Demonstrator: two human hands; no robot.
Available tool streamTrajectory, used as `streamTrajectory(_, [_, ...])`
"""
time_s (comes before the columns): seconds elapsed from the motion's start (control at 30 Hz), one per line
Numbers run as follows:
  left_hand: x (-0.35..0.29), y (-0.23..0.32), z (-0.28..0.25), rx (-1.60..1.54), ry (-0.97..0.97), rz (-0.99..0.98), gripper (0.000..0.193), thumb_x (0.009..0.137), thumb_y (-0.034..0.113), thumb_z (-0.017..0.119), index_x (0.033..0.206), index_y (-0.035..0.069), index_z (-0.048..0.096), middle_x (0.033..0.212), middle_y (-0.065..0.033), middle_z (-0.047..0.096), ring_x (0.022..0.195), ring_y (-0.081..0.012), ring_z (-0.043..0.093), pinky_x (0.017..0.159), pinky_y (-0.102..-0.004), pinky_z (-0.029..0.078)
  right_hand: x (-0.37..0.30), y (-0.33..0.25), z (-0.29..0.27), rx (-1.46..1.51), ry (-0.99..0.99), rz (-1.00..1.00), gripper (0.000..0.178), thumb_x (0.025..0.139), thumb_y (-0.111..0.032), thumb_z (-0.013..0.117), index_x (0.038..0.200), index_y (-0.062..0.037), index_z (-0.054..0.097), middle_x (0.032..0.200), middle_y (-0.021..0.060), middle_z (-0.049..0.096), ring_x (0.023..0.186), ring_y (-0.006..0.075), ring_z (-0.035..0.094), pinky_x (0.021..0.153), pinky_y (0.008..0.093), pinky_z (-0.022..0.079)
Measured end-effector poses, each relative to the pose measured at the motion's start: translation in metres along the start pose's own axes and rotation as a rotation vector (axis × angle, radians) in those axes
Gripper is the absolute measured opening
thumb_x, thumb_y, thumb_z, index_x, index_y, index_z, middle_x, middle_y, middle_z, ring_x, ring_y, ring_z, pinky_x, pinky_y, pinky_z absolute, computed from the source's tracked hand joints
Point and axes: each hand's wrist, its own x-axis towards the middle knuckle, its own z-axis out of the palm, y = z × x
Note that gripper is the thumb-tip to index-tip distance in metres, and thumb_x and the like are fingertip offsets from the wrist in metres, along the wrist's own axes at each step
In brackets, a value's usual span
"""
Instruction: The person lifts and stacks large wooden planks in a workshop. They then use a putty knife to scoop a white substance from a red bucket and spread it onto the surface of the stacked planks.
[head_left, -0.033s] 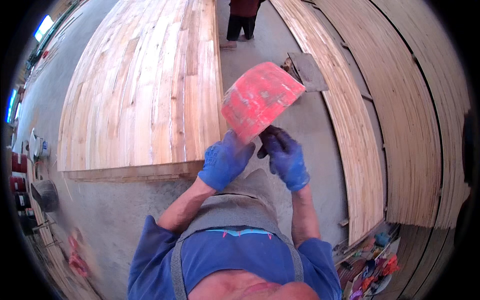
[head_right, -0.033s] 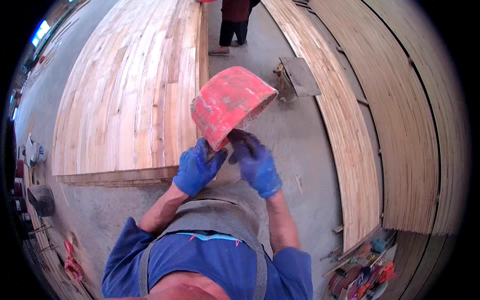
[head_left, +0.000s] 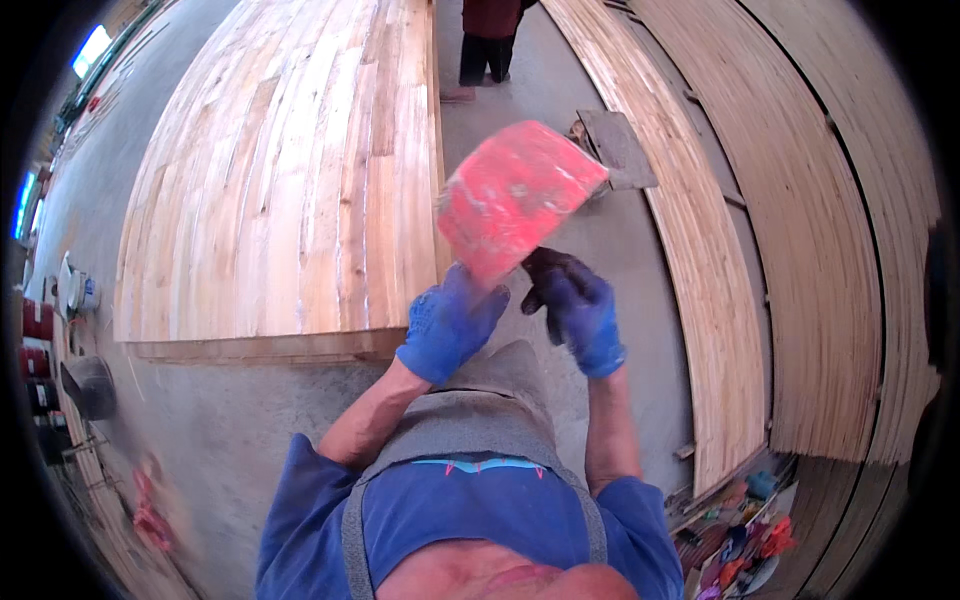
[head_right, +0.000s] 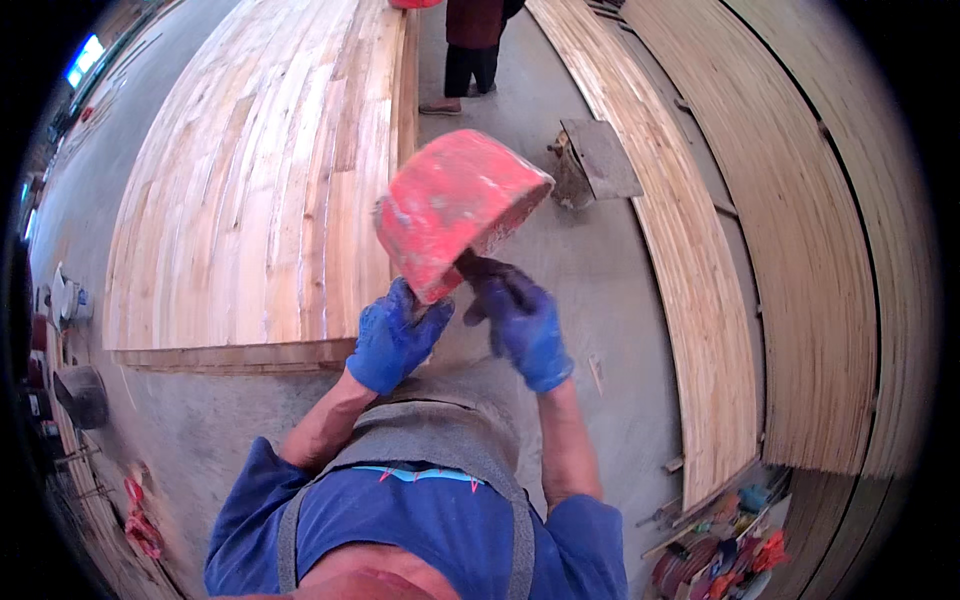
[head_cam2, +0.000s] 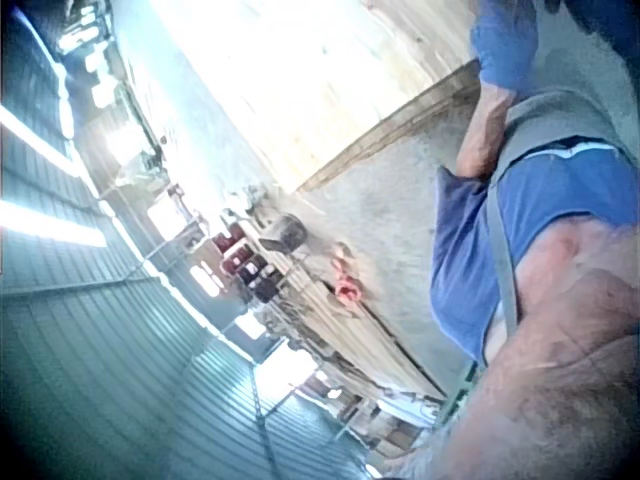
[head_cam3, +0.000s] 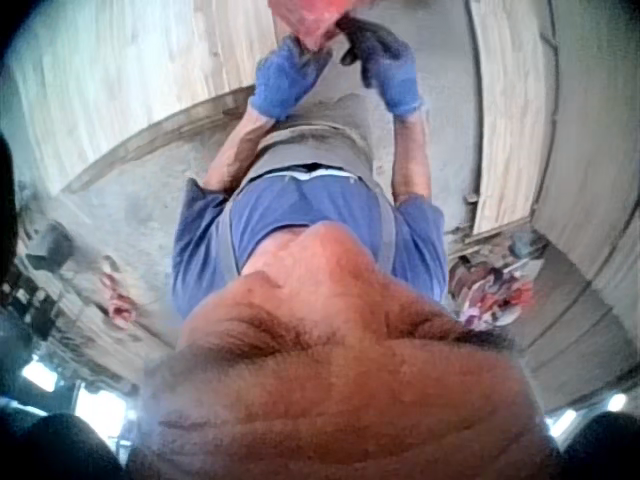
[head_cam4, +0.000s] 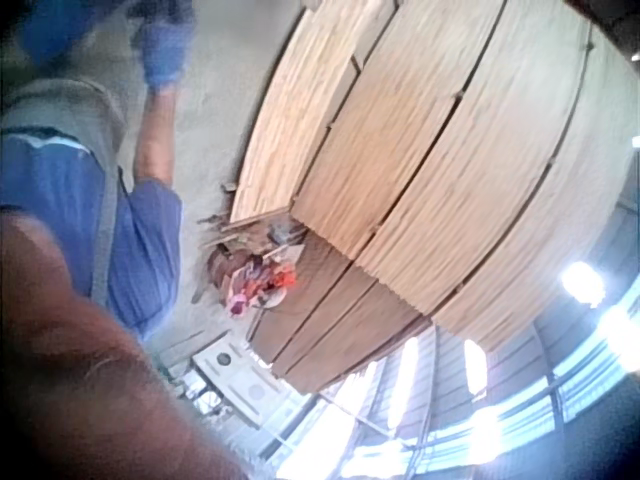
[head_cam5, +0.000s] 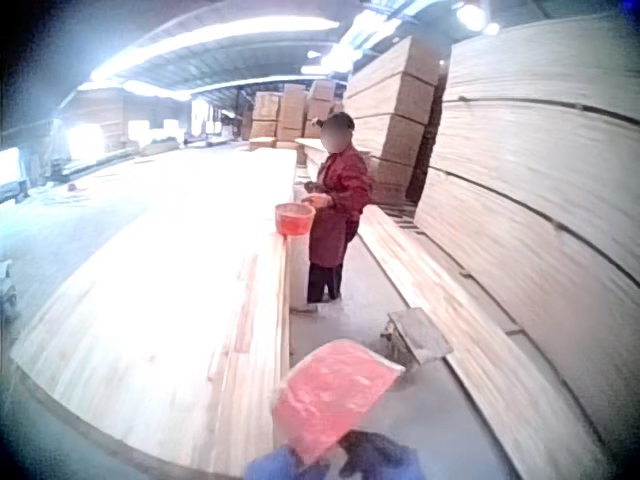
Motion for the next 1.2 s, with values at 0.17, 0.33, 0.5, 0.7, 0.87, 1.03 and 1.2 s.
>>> streamTrajectory(0.17, [0.048,-0.002,0.045,-0.923,-0.037,-0.539,0.027,0.094,0.024,0.063,0.107,0.002,0.055,0.078,-0.0096,0.063,0.061,-0.0191,0.061,0.054,-0.0337,0.049,0.068,0.02,-0.094,0.349,-0.136,0.103,0.045,0.097,-0.029,0.05,0.127,0.004,0.056,0.073,0.0129,0.065,0.04,0.0078,0.043,0.037,0.0214,0.031])
streamTrajectory(0.33, [0.084,0.019,0.07,-1.006,0.166,-0.745,0.024,0.096,0.025,0.06,0.104,0.003,0.054,0.074,-0.0069,0.059,0.058,-0.0154,0.057,0.051,-0.0297,0.047,0.137,0.033,-0.168,0.418,-0.219,0.116,0.055,0.092,-0.037,0.054,0.128,0.0053,0.054,0.072,0.0137,0.064,0.039,0.0096,0.045,0.035,0.0215,0.032])
streamTrajectory(0.5, [0.085,0.046,0.062,-0.897,0.351,-0.779,0.024,0.095,0.025,0.061,0.101,0.002,0.055,0.074,-0.0067,0.059,0.058,-0.0154,0.057,0.051,-0.0297,0.049,0.207,0.01,-0.209,0.38,-0.214,0.129,0.05,0.095,-0.036,0.051,0.127,0.0024,0.054,0.076,0.0131,0.065,0.043,0.0119,0.051,0.038,0.0207,0.039])
streamTrajectory(0.7, [0.045,0.042,0.004,-0.931,0.677,-0.772,0.037,0.098,0.031,0.056,0.111,-0.003,0.059,0.073,-0.0054,0.058,0.057,-0.0162,0.057,0.051,-0.0296,0.049,0.261,-0.023,-0.173,0.295,-0.441,-0.086,0.049,0.097,-0.03,0.05,0.132,0.0047,0.051,0.085,0.0162,0.067,0.049,0.0121,0.056,0.044,0.0202,0.043])
streamTrajectory(0.87, [0.039,0.01,-0.054,-1.114,0.843,-0.677,0.045,0.1,0.038,0.051,0.119,-0.003,0.057,0.074,-0.0043,0.059,0.057,-0.0163,0.059,0.052,-0.0303,0.051,0.307,-0.087,-0.109,0.093,-0.552,-0.201,0.042,0.099,-0.026,0.049,0.131,0.0025,0.054,0.085,0.0122,0.068,0.058,0.0103,0.06,0.047,0.0206,0.046])
streamTrajectory(1.03, [0.066,-0.002,-0.083,-1.237,0.79,-0.635,0.052,0.1,0.045,0.047,0.12,-0.002,0.056,0.078,-0.0043,0.062,0.059,-0.0157,0.061,0.053,-0.0307,0.052,0.399,-0.136,-0.036,-0.23,-0.671,-0.357,0.034,0.099,-0.024,0.052,0.124,-0.0038,0.062,0.08,0.0047,0.065,0.062,0.0078,0.06,0.049,0.0205,0.046])
streamTrajectory(1.2, [0.135,-0.027,-0.087,-1.291,0.86,-0.574,0.051,0.101,0.046,0.045,0.119,-0.001,0.053,0.082,-0.0068,0.063,0.063,-0.0185,0.063,0.057,-0.0331,0.054,0.526,-0.132,0.054,-0.615,-0.729,-0.522,0.029,0.096,-0.024,0.056,0.117,-0.007,0.068,0.077,0.0007,0.064,0.059,0.0053,0.055,0.051,0.0214,0.044])
